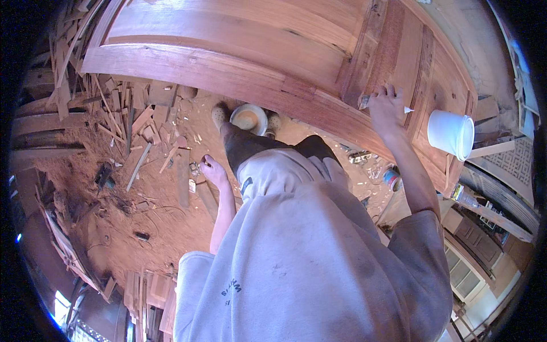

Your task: The person applies glue from a tube to cracks in a wooden door, smooths it with a scrap of wood, and then uses a brush to apply a liquid coating to the door surface.

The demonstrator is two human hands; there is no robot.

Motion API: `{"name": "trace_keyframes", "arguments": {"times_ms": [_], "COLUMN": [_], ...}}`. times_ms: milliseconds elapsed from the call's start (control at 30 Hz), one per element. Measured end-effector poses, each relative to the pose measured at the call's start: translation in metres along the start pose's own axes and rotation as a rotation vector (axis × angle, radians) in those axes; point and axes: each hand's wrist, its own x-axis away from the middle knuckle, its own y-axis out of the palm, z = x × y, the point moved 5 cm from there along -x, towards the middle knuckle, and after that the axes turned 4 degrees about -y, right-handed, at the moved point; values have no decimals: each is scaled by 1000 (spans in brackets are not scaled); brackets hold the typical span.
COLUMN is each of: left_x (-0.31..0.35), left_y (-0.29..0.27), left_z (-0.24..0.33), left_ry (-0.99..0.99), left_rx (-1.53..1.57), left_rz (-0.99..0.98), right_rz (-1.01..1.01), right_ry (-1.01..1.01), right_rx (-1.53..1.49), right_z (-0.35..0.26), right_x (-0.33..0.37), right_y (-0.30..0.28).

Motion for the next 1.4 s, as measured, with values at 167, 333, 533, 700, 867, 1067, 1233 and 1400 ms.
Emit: {"name": "trace_keyframes", "arguments": {"times_ms": [167,333,533,700,867,1067,1233,1400], "left_x": [6,3,22,78,193,298,295,266], "left_y": [-7,-6,-3,11,37,40,80,81], "left_z": [15,47,143,232,293,324,317,324], "left_ry": [19,62,149,360,750,755,660,256], "left_rx": [-51,83,318,327,-6,-233,174,44], "left_rz": [22,-36,-236,-582,-1375,-1739,-1635,-1601], "right_rz": [-151,-128,1,41,208,618,805,596], "right_ry": [6,84,183,357,799,1131,1024,668], "right_rx": [-6,-92,-166,-959,-2183,-2525,-2315,-945], "right_z": [6,31,61,47,-44,-78,-67,-37], "right_x": [2,10,55,120,135,123,124,130], "right_y": [-8,7,38,124,77,42,58,38]}}
